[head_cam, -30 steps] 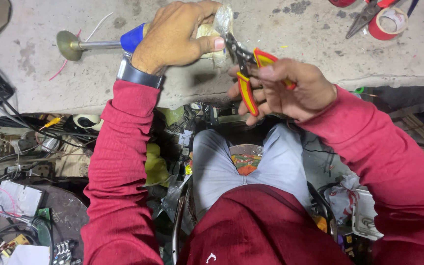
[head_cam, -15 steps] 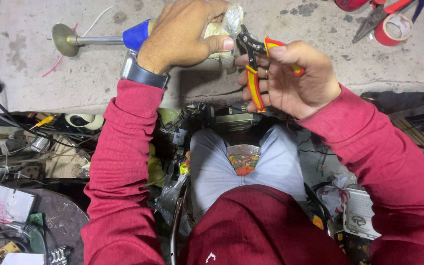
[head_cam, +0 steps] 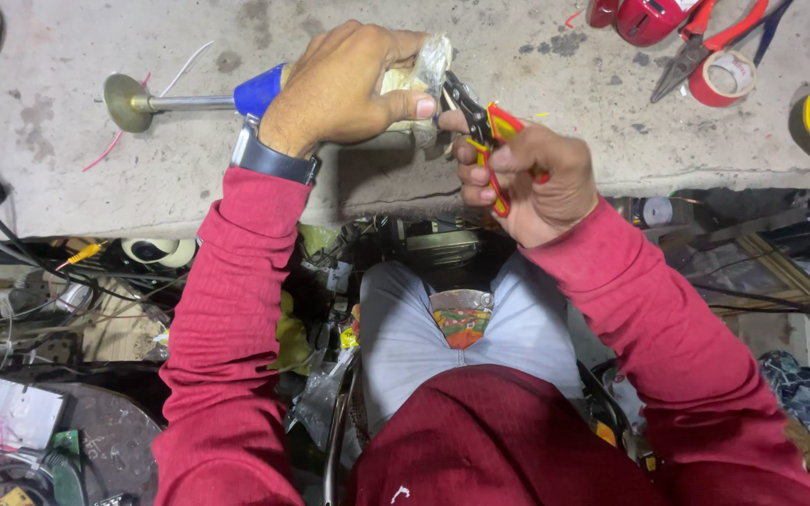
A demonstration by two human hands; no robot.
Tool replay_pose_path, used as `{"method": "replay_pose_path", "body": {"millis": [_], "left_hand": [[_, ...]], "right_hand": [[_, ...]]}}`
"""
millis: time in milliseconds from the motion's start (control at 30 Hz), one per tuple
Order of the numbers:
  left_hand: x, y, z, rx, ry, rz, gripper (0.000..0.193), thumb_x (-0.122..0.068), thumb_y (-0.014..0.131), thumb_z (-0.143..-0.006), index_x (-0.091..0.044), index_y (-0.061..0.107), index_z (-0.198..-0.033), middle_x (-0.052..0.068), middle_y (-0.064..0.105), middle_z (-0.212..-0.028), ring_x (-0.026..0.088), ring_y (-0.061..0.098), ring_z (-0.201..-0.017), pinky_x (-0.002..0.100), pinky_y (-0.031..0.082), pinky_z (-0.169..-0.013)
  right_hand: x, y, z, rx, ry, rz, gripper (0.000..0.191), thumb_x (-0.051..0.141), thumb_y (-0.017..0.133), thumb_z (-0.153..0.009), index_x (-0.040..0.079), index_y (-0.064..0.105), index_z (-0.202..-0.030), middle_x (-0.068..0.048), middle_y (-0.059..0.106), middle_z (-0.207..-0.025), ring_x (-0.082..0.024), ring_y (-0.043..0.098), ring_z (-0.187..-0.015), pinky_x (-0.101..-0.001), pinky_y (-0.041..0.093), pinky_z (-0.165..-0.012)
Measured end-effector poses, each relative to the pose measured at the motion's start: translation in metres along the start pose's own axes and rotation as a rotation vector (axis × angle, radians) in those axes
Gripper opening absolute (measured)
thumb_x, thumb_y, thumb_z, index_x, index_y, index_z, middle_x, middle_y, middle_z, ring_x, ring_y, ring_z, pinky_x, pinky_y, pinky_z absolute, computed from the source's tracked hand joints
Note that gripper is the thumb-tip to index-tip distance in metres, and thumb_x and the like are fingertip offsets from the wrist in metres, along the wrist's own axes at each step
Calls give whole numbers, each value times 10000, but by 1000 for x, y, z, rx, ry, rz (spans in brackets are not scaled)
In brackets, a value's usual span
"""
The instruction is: The person repairs an immersion blender at a cluttered workbench. They hold the blue motor body, peel back old tape and wrapping from the joint, use pliers to grip and adjust parts, manipulate the white wire and metal shaft, and press the components back together while rewrapping the joint by hand.
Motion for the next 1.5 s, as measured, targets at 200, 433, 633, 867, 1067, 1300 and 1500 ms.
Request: {"method": "replay_pose_path", "body": {"millis": [200, 433, 633, 867, 1067, 1300, 1500], "left_hand": [[3, 1, 0, -20, 39, -7, 533, -379, 844, -852, -140, 711, -1309, 200, 736, -1024, 447, 667, -986, 517, 520, -833], [-3, 4, 6, -89, 31, -122, 593, -396, 851, -823, -108, 708, -1321, 216, 724, -980, 459, 654, -931, 525, 497, -843], [0, 3, 4, -22, 61, -44, 616, -436, 859, -814, -102, 699, -1306, 209, 735, -1057, 440, 664, -1001, 515, 510, -860], [-1, 0, -8, -55, -28, -93, 549, -460, 831, -822, -103, 743, -1230, 193, 748, -1038, 429, 690, -960, 517, 532, -818], [-12, 4, 1, -56, -5, -131, 584, -474, 859, -798, -90, 745, -1223, 203, 739, -985, 435, 685, -920, 526, 521, -790], [-14, 3, 6, -119, 88, -157, 640, -452, 872, -795, -97, 720, -1305, 200, 724, -965, 434, 673, -885, 515, 517, -791], [-13, 5, 3, -96, 29, -146, 636, -463, 874, -777, -127, 728, -1298, 189, 715, -932, 418, 673, -868, 510, 511, -788]], "right_hand": [[-8, 3, 3, 24, -32, 46, 661, 105, 612, -813, -64, 504, -1443, -70, 546, -1123, -153, 477, -906, -299, 402, -749], [4, -1, 1, 133, 110, -172, 740, 308, 667, -748, -77, 523, -1363, -127, 562, -1127, -233, 532, -984, -367, 458, -900], [19, 26, 12, 12, -47, 227, 761, 52, 619, -679, -79, 506, -1420, -51, 476, -1071, -135, 441, -829, -265, 389, -664], [59, 33, 87, 69, -317, 284, 852, 125, 684, -723, -63, 399, -1503, -156, 523, -1289, -235, 539, -1077, -360, 490, -945], [27, -7, 38, 220, 116, 15, 803, 315, 592, -884, -55, 410, -1573, -227, 559, -1436, -380, 580, -1320, -597, 461, -1120], [19, -4, 6, 179, 285, 24, 591, 307, 498, -961, -16, 522, -1456, -195, 618, -1355, -339, 609, -1222, -575, 505, -1024], [25, -11, -8, 204, 240, -23, 556, 299, 526, -967, -42, 575, -1403, -153, 646, -1273, -269, 595, -1101, -443, 493, -901]]}}
Point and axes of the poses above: each hand's wrist, its own z-axis away from the middle knuckle, its own y-axis out of the palm, x = y × z, the point moved 4 cm from there along -z, towards the middle knuckle
